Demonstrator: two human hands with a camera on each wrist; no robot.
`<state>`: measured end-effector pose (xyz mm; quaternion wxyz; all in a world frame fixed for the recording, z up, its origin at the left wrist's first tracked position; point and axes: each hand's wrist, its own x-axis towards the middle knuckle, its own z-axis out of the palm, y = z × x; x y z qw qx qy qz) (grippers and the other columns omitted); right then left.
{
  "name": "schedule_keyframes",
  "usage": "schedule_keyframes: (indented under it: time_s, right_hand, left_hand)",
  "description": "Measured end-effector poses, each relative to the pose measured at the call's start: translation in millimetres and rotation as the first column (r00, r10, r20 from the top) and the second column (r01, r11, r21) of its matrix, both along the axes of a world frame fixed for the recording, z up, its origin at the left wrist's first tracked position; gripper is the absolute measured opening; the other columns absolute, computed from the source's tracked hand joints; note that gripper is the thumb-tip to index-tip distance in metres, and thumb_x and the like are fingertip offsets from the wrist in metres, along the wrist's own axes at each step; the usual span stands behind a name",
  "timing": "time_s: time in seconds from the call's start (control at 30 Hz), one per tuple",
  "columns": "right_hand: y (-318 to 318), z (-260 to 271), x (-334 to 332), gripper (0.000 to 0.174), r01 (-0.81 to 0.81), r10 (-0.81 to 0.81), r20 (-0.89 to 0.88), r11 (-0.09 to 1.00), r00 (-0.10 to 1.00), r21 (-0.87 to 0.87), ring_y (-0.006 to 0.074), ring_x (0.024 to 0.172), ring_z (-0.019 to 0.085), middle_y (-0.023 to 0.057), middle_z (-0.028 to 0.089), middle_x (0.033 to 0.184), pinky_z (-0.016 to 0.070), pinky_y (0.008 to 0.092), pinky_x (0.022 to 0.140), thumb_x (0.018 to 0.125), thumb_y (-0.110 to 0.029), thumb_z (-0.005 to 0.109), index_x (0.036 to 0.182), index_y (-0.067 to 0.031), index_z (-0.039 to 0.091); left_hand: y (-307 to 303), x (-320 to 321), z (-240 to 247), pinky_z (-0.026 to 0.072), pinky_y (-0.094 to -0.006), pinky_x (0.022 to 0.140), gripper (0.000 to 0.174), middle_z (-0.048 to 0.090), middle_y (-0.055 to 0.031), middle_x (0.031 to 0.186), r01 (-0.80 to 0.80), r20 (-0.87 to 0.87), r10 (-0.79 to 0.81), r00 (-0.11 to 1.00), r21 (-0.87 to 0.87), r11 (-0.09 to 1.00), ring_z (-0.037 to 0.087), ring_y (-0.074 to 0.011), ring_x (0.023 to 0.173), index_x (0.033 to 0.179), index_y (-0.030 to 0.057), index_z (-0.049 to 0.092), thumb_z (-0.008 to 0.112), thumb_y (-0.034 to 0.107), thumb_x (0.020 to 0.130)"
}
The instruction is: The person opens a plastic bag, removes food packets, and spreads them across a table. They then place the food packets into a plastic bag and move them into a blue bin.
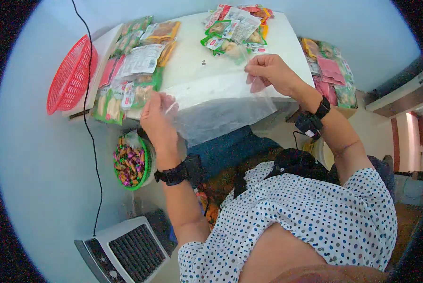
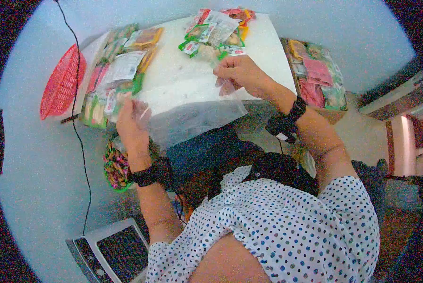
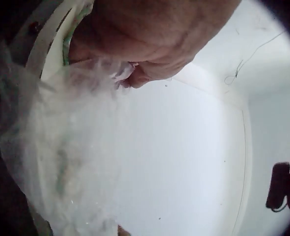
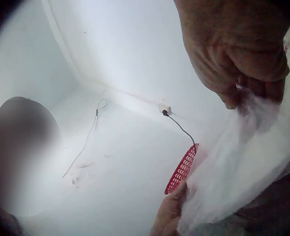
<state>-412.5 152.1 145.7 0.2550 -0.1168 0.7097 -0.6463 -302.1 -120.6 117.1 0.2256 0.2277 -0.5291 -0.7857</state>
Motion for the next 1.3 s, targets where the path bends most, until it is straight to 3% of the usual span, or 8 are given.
schedule_keyframes:
  time_s: [0.17,0.27,0.47,0.6,0.7,0.8,0.87,1.3]
  right_hand:
    - [11.9,-16.5,-2.6,0.016,0.144,-0.129,0.104,0.978,0.986,-0.153,0.0160,0.064,0.066,0.0067,0.065,0.078,0.0561,0.0300,0.060,0.089,-0.019,0.062,0.091,-0.0027,0.061]
    - [18.5,-15.4,-3.7,0.016,0.227,-0.197,0.154,0.951,0.968,-0.210,0.0166,0.065,0.066,0.0073,0.065,0.078,0.0561,0.0297,0.060,0.089,-0.020,0.063,0.090,-0.0031,0.061]
    - [26.1,-29.4,-10.8,0.020,0.250,-0.229,0.170,0.962,0.958,-0.114,0.0161,0.062,0.066,0.0073,0.064,0.074,0.0552,0.0290,0.055,0.086,-0.022,0.068,0.084,-0.0038,0.060]
    - [19.9,-27.3,-15.2,0.024,0.226,-0.227,0.082,0.974,0.971,0.016,0.0155,0.060,0.066,0.0078,0.064,0.070,0.0538,0.0278,0.051,0.084,-0.025,0.069,0.076,-0.0052,0.058]
    - [12.4,-34.9,-19.2,0.026,0.224,-0.227,0.083,0.973,0.970,0.045,0.0161,0.060,0.066,0.0087,0.064,0.070,0.0531,0.0278,0.048,0.084,-0.025,0.069,0.073,-0.0058,0.056]
    - [3.5,-44.2,-19.8,0.027,0.231,-0.232,0.128,0.973,0.964,0.022,0.0177,0.059,0.065,0.0089,0.063,0.069,0.0530,0.0288,0.047,0.084,-0.025,0.069,0.072,-0.0057,0.055]
    - [-0.3,-45.9,-18.2,0.028,0.243,-0.241,0.133,0.970,0.961,-0.002,0.0183,0.057,0.064,0.0087,0.062,0.067,0.0530,0.0297,0.047,0.084,-0.025,0.069,0.071,-0.0057,0.055]
    - [-3.8,-39.3,-2.0,0.028,0.177,-0.159,0.131,0.975,0.978,-0.132,0.0108,0.057,0.060,0.0043,0.060,0.067,0.0525,0.0252,0.051,0.084,-0.028,0.071,0.078,-0.0039,0.057]
  left_hand:
    - [14.7,-8.1,4.1,0.0470,-0.0265,0.060,0.031,0.061,-0.0040,0.081,0.054,0.097,-0.054,0.994,0.004,0.999,0.059,-0.0143,0.069,0.109,0.0067,0.056,0.061,0.031,0.091]
    - [34.1,-0.3,-3.7,0.0400,-0.0233,0.057,0.041,0.057,-0.0025,0.077,0.201,0.302,-0.128,0.945,-0.226,0.953,0.052,-0.0106,0.064,0.117,0.0044,0.055,0.061,0.034,0.089]
    - [23.1,-13.6,-40.2,0.0329,-0.0198,0.048,0.024,0.050,0.0039,0.065,-0.035,0.092,0.079,0.993,-0.408,0.912,0.044,-0.0036,0.054,0.099,-0.0007,0.059,0.067,0.019,0.087]
    - [23.5,-16.4,-17.3,0.0451,-0.0334,0.060,0.026,0.058,-0.0078,0.067,-0.139,-0.039,0.353,0.935,-0.955,0.263,0.055,-0.0208,0.059,0.100,-0.0013,0.059,0.070,0.014,0.081]
    - [31.1,-18.1,0.9,0.0482,-0.0340,0.064,0.029,0.065,-0.0150,0.086,-0.275,-0.434,0.355,0.828,-0.867,-0.416,0.062,-0.0221,0.073,0.102,0.0012,0.062,0.070,0.020,0.081]
    - [71.1,-21.9,-7.2,0.0488,-0.0351,0.065,0.032,0.064,-0.0136,0.087,-0.204,-0.181,0.135,0.974,-0.963,0.179,0.062,-0.0214,0.074,0.102,0.0004,0.062,0.070,0.023,0.081]
    - [112.2,-21.1,-1.8,0.0479,-0.0340,0.063,0.033,0.063,-0.0134,0.086,0.067,0.002,-0.142,0.990,-0.886,0.458,0.060,-0.0213,0.072,0.097,-0.0002,0.061,0.072,0.025,0.079]
    - [145.3,-39.0,-30.4,0.0474,-0.0353,0.059,0.018,0.060,-0.0122,0.073,0.115,0.044,-0.179,0.983,-0.903,0.414,0.059,-0.0247,0.061,0.081,0.0003,0.060,0.069,0.015,0.078]
